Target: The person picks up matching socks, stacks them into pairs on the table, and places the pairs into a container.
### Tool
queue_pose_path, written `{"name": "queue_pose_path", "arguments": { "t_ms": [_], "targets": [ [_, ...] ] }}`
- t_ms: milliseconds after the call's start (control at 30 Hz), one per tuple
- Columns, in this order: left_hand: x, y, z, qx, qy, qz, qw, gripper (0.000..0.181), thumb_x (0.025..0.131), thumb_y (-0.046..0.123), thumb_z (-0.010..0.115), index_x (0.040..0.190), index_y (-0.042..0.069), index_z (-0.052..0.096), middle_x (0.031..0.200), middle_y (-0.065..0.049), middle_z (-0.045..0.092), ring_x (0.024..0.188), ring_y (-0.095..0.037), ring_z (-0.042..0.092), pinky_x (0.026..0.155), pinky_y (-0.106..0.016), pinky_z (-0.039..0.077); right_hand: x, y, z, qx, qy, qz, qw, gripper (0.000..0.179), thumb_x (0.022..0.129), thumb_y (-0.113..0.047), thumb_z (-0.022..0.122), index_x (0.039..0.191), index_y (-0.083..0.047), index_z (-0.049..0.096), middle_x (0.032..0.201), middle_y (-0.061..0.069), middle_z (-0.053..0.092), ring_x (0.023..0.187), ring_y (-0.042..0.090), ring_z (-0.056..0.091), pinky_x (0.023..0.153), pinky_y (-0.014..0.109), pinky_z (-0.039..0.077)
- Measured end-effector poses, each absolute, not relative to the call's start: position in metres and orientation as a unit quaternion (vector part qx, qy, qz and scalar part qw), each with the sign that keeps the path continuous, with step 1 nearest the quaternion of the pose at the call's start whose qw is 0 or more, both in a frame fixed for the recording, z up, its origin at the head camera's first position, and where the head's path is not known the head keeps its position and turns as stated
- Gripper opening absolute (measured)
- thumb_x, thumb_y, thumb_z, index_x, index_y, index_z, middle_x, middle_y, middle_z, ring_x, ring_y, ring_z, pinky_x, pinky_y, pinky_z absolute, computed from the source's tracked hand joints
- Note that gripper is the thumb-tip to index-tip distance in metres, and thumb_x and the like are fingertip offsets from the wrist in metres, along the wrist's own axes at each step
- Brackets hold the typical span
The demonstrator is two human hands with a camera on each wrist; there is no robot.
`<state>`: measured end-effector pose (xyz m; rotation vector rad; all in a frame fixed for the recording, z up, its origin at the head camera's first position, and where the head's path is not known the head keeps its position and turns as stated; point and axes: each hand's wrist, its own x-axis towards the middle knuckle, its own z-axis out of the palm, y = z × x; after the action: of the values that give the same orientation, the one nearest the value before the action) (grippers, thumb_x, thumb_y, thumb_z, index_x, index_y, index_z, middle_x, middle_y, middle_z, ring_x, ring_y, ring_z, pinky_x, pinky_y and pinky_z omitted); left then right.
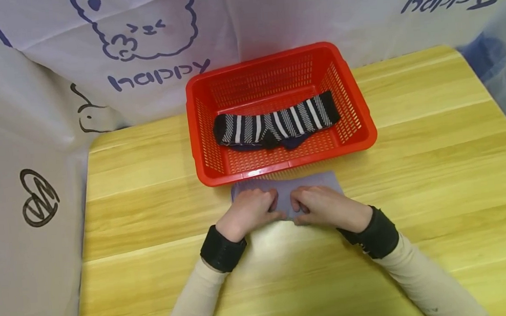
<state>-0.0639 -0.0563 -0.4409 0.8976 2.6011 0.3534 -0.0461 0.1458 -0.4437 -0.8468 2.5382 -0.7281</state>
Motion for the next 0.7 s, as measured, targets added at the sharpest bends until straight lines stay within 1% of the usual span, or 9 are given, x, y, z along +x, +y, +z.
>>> {"name": "queue_pose_path", "arguments": {
  "t_ms": [167, 267, 500, 700],
  "targets": [
    [-0.0635, -0.0553, -0.4429, 0.315, 0.924, 0.118, 0.181, 0.038, 0.08, 0.043, 0.078, 0.077, 0.013, 0.055, 0.061, 0.002, 0.054, 0.058, -0.018, 0.057, 0.051, -0.031, 0.038, -0.0453, 0.1473, -0.4449, -0.3, 0.904, -0.245, 0.18, 0.028, 0.07, -0.014, 0.083, 0.076, -0.012, 0.056, 0.072, -0.004, 0.053, 0.065, 0.008, 0.046, 0.061, 0.022, 0.037],
    [-0.0636, -0.0554, -0.4435, 0.314, 0.924, 0.12, 0.183, 0.038, 0.078, 0.043, 0.079, 0.076, 0.013, 0.055, 0.061, 0.002, 0.054, 0.059, -0.018, 0.058, 0.051, -0.03, 0.038, -0.0445, 0.1479, -0.4456, -0.296, 0.908, -0.236, 0.178, 0.029, 0.068, -0.014, 0.084, 0.074, -0.013, 0.055, 0.072, -0.004, 0.053, 0.065, 0.009, 0.046, 0.061, 0.023, 0.038],
    [-0.0641, -0.0561, -0.444, 0.316, 0.92, 0.127, 0.192, 0.036, 0.076, 0.038, 0.082, 0.076, 0.013, 0.056, 0.06, 0.004, 0.051, 0.058, -0.014, 0.055, 0.052, -0.027, 0.035, -0.0437, 0.1483, -0.4463, -0.297, 0.912, -0.221, 0.179, 0.034, 0.066, -0.018, 0.086, 0.072, -0.014, 0.053, 0.069, -0.006, 0.052, 0.064, 0.009, 0.047, 0.06, 0.024, 0.038],
    [-0.0635, -0.0569, -0.4435, 0.315, 0.921, 0.132, 0.189, 0.037, 0.074, 0.037, 0.083, 0.074, 0.013, 0.055, 0.06, 0.003, 0.052, 0.058, -0.015, 0.055, 0.052, -0.028, 0.034, -0.0438, 0.1481, -0.4467, -0.296, 0.914, -0.215, 0.177, 0.036, 0.065, -0.019, 0.087, 0.072, -0.015, 0.052, 0.067, -0.006, 0.052, 0.062, 0.009, 0.047, 0.06, 0.024, 0.038]
  ]
}}
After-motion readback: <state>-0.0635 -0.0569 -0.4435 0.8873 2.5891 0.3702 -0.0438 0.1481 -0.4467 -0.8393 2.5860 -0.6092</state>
